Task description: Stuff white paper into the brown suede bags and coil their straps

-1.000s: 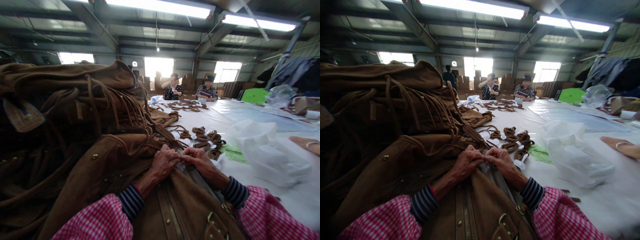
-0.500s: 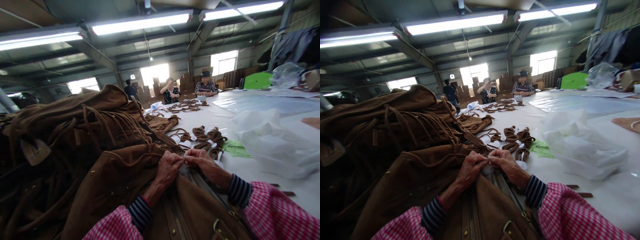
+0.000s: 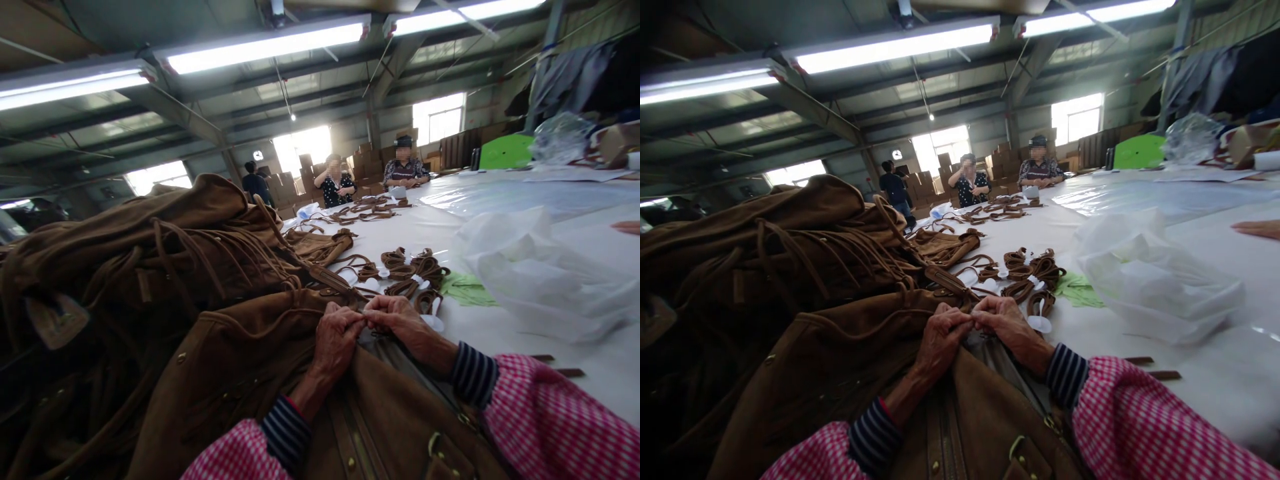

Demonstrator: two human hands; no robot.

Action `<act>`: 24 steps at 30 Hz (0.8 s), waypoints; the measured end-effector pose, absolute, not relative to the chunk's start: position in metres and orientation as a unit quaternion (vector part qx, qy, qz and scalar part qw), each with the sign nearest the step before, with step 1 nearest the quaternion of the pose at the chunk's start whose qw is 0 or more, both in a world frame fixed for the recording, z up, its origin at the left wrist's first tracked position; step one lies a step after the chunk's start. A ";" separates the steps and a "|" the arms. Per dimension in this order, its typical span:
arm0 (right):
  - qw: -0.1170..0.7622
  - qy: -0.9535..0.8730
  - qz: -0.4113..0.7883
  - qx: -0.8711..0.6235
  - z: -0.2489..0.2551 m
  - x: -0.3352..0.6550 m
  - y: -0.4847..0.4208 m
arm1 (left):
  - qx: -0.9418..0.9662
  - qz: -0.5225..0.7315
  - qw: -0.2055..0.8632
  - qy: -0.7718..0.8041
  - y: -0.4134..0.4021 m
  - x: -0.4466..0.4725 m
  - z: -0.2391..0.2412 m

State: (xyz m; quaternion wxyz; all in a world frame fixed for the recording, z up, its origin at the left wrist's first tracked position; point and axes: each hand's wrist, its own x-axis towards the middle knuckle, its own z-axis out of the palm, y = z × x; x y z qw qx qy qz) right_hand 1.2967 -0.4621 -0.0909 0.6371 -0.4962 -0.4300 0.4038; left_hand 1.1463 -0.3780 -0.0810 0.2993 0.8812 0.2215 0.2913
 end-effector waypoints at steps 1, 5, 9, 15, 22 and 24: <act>0.639 -0.431 0.397 -0.499 -0.091 1.295 -0.462 | 0.880 0.293 0.301 0.222 -0.378 1.146 -0.081; 0.654 -0.409 0.396 -0.497 -0.093 1.292 -0.459 | 0.861 0.305 0.332 0.235 -0.379 1.144 -0.079; 0.661 -0.379 0.423 -0.490 -0.098 1.295 -0.457 | 0.842 0.317 0.360 0.248 -0.379 1.144 -0.078; 0.647 -0.395 0.439 -0.483 -0.100 1.296 -0.457 | 0.843 0.318 0.358 0.244 -0.379 1.145 -0.082; 0.631 -0.439 0.372 -0.521 -0.098 1.293 -0.456 | 0.853 0.322 0.336 0.238 -0.383 1.144 -0.082; 0.635 -0.446 0.364 -0.516 -0.100 1.293 -0.455 | 0.854 0.325 0.329 0.240 -0.384 1.143 -0.081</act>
